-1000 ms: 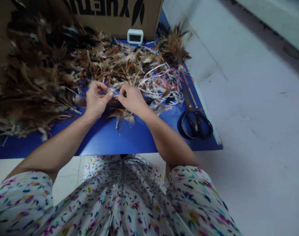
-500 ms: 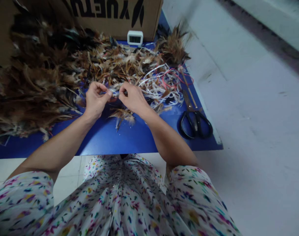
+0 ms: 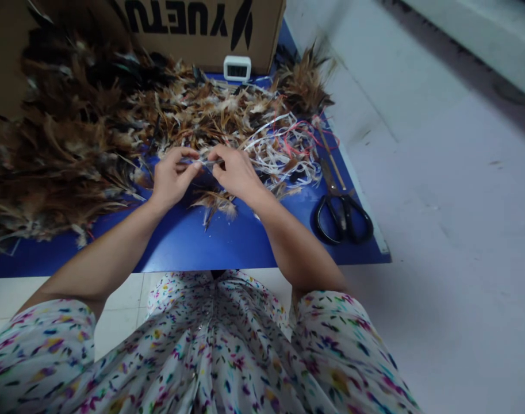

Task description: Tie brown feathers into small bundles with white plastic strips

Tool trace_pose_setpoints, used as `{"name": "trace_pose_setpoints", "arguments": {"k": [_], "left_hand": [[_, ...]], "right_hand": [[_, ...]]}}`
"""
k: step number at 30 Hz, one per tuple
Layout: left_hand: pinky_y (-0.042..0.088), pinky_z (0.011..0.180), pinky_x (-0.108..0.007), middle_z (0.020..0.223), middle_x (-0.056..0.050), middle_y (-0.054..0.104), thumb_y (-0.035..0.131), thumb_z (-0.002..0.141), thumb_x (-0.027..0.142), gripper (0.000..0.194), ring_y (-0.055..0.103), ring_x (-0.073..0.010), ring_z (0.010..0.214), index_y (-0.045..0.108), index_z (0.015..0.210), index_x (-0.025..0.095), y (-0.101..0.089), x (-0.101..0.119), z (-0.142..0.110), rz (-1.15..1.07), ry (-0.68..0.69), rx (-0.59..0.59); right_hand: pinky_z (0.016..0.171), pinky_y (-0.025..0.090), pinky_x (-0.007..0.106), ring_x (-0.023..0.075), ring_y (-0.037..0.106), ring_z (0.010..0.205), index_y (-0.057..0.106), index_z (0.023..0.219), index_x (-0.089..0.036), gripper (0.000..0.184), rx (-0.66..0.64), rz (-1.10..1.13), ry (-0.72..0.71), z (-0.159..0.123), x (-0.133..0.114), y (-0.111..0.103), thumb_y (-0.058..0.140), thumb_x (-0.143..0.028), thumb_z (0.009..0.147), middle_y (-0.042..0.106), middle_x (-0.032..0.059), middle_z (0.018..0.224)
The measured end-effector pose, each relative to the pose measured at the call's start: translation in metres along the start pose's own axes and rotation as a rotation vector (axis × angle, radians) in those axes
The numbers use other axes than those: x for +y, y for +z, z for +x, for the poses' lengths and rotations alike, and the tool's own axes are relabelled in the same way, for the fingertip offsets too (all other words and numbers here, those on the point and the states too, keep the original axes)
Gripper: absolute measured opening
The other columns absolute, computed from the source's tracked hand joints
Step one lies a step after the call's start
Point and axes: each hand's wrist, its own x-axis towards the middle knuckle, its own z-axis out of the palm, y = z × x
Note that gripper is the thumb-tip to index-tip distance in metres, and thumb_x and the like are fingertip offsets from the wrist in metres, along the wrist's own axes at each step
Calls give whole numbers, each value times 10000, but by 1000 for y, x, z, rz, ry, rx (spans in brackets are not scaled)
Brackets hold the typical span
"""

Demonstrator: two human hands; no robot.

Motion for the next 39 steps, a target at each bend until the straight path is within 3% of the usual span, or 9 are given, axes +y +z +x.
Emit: {"name": "trace_pose_setpoints", "arguments": {"k": [4,8,11,14,18,25,33,39], "left_hand": [[553,798,-277,965,-62,724,670,928,340,181,686,-169,907,726,993,180,-5,6,1,200,160,-29],[524,781,-272,824,-35,722,688,891,207,73,679,-156,812,757,886,185,-7,7,2,240,136,-30],[504,680,-242,691,-4,676,717,856,172,61,646,-127,659,743,801,176,-7,8,5,144,-40,21],[483,546,-209,580,35,611,681,877,141,127,581,-94,496,694,754,169,-6,11,10,-115,-368,117],[482,479,-172,561,44,589,619,920,92,242,547,-66,453,617,687,160,-10,16,16,-482,-664,247],[472,467,-136,595,31,592,606,977,155,223,563,-42,475,630,757,128,-20,13,20,-837,-892,339],[437,444,-113,554,54,554,592,998,196,192,525,-23,449,643,828,123,-26,19,23,-925,-938,413],[432,447,-114,550,53,549,515,1036,200,259,520,-20,441,631,816,129,-26,23,24,-979,-943,450]], "right_hand": [[835,494,312,155,620,796,698,944,-168,223,-6,17,-26,0,-1,0,539,-103,802,730,30,894],[841,530,325,161,642,822,686,977,-169,240,-16,39,-27,0,0,3,536,-93,805,723,34,906],[836,559,340,178,654,908,661,1046,-182,245,65,8,-42,2,4,5,533,-127,844,704,61,1034],[846,580,372,202,652,1005,618,1151,-210,263,204,-56,-64,5,12,6,515,-201,909,651,92,1199],[839,589,382,210,666,987,599,1157,-215,252,259,-87,-65,6,18,7,513,-210,920,646,106,1206],[882,559,380,235,677,1005,639,1147,-166,294,152,-190,-84,-1,2,13,481,-113,906,672,137,1193],[841,511,361,262,669,1025,651,1213,-129,338,-85,-409,-139,-10,-17,17,406,-147,982,677,154,1211],[801,507,374,272,678,1019,655,1196,-141,350,-147,-490,-186,-11,-17,19,380,-143,980,681,152,1193]]}}
